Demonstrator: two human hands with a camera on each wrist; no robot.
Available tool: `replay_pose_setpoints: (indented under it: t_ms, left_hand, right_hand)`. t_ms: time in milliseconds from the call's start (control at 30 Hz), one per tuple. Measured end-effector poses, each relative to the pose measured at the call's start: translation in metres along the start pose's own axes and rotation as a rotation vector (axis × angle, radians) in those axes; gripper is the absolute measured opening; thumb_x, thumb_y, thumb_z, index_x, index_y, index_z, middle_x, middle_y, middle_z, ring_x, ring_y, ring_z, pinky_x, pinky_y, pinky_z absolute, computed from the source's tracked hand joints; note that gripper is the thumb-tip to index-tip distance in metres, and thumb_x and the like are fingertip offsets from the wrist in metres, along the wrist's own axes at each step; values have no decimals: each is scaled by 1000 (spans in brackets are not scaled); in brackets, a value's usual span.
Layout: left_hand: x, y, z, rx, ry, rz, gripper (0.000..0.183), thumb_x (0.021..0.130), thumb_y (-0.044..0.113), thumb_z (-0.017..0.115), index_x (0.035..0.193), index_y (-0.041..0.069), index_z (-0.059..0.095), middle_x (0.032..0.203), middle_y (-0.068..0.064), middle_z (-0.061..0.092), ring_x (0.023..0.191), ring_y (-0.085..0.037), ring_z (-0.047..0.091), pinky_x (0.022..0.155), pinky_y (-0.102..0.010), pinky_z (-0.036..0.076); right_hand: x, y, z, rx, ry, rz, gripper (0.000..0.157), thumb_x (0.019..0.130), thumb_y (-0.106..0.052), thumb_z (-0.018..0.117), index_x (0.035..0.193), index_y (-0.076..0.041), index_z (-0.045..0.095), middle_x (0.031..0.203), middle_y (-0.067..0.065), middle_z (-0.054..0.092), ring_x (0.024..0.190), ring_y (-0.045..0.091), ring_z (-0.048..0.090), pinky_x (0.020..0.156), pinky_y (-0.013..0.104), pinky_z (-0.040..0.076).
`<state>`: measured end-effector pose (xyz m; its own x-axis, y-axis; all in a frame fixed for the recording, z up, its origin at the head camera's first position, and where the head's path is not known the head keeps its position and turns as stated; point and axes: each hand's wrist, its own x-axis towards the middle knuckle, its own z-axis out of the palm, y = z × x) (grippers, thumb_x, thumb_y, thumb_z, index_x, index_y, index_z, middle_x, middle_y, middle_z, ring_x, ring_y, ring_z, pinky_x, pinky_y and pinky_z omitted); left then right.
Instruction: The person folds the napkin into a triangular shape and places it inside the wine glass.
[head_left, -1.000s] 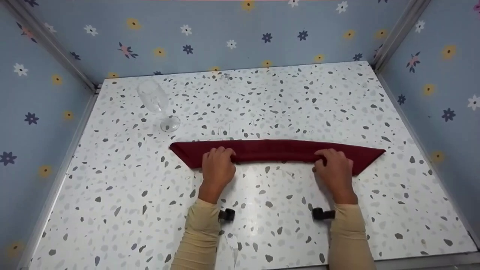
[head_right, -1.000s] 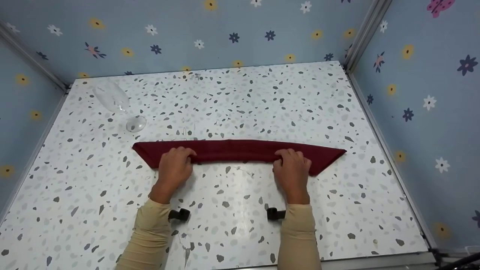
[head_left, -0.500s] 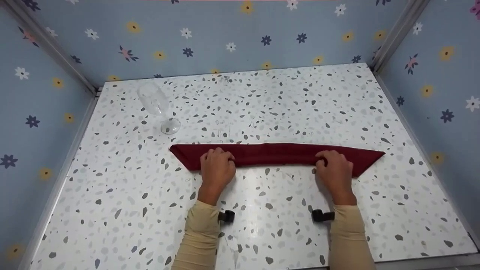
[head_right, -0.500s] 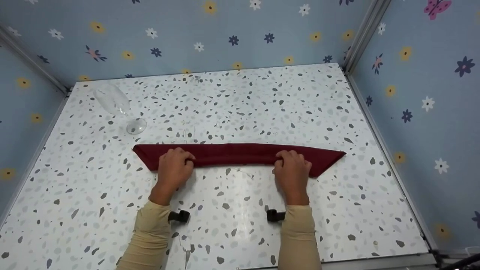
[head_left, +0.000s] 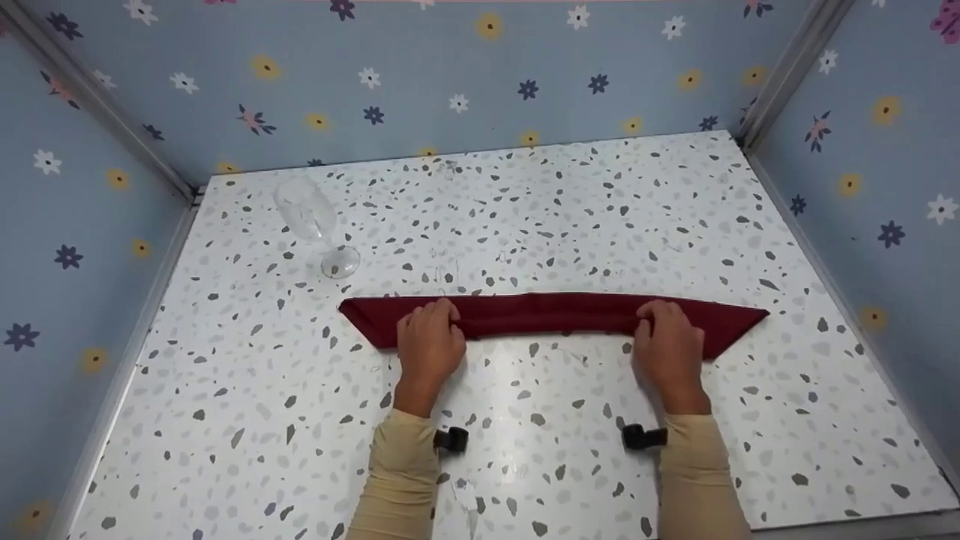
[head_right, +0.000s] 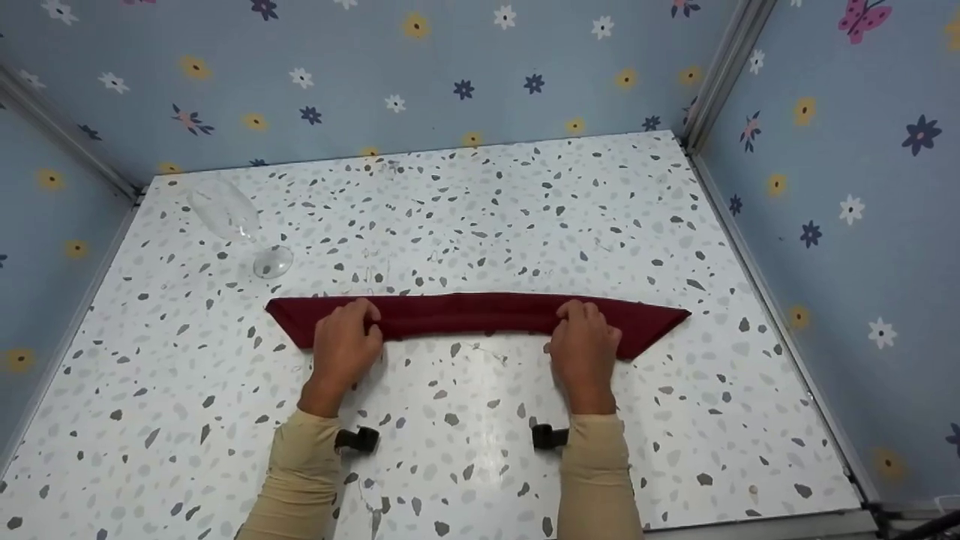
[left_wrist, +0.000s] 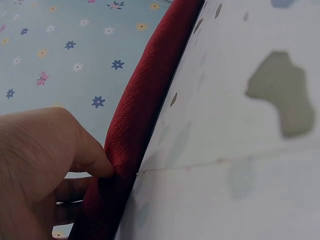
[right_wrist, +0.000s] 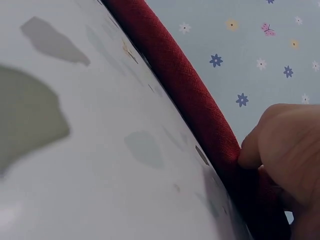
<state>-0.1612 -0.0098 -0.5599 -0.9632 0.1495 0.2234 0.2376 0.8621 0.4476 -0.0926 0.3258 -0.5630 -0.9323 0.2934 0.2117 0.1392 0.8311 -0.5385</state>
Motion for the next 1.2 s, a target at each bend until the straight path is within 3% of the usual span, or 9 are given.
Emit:
replay_pose_setpoints:
  t_ms: [200,433,533,833,1200]
  left_hand:
    - [6,5,0,17,32,39,10,87,6,63,87,13,69,89,-5,65,91,-29,59,97,-51,40]
    - [0,4,4,25,-39,20,8,89,11,63,92,12,70,103,-7,63,101,-29,56,104,-49,36]
    - [-6,1,4,-1,-47,15,8,86,11,64,92,12,70,105,-7,61,101,-29,55,107,-49,34]
    - [-8,-3,0,-37,-73,33,19,82,16,74,100,10,73,113,-8,58,114,-33,49,117,-55,19]
    - [-2,-2,-3,14,-58,35,10,90,12,71,100,13,75,107,-6,66,113,-33,55,116,-58,20]
  right_hand:
    - [6,-1,-10,-42,-4,18,23,98,-14,54,110,-5,72,116,17,64,114,40,55,90,60,36]
    - [-4,4,-11,-43,-84,-13,33,89,-18,64,119,-4,70,122,20,60,117,42,50,98,63,31]
    - [-6,5,-9,-53,-102,-33,33,90,-17,67,120,-5,69,121,20,58,116,41,50,98,63,30]
    - [-8,6,-3,-19,-55,-64,24,97,-18,64,116,-5,72,120,18,57,113,39,48,97,61,30]
    - [-6,7,-1,-61,-32,-80,26,101,-18,59,121,-5,71,120,16,61,114,40,52,95,64,32]
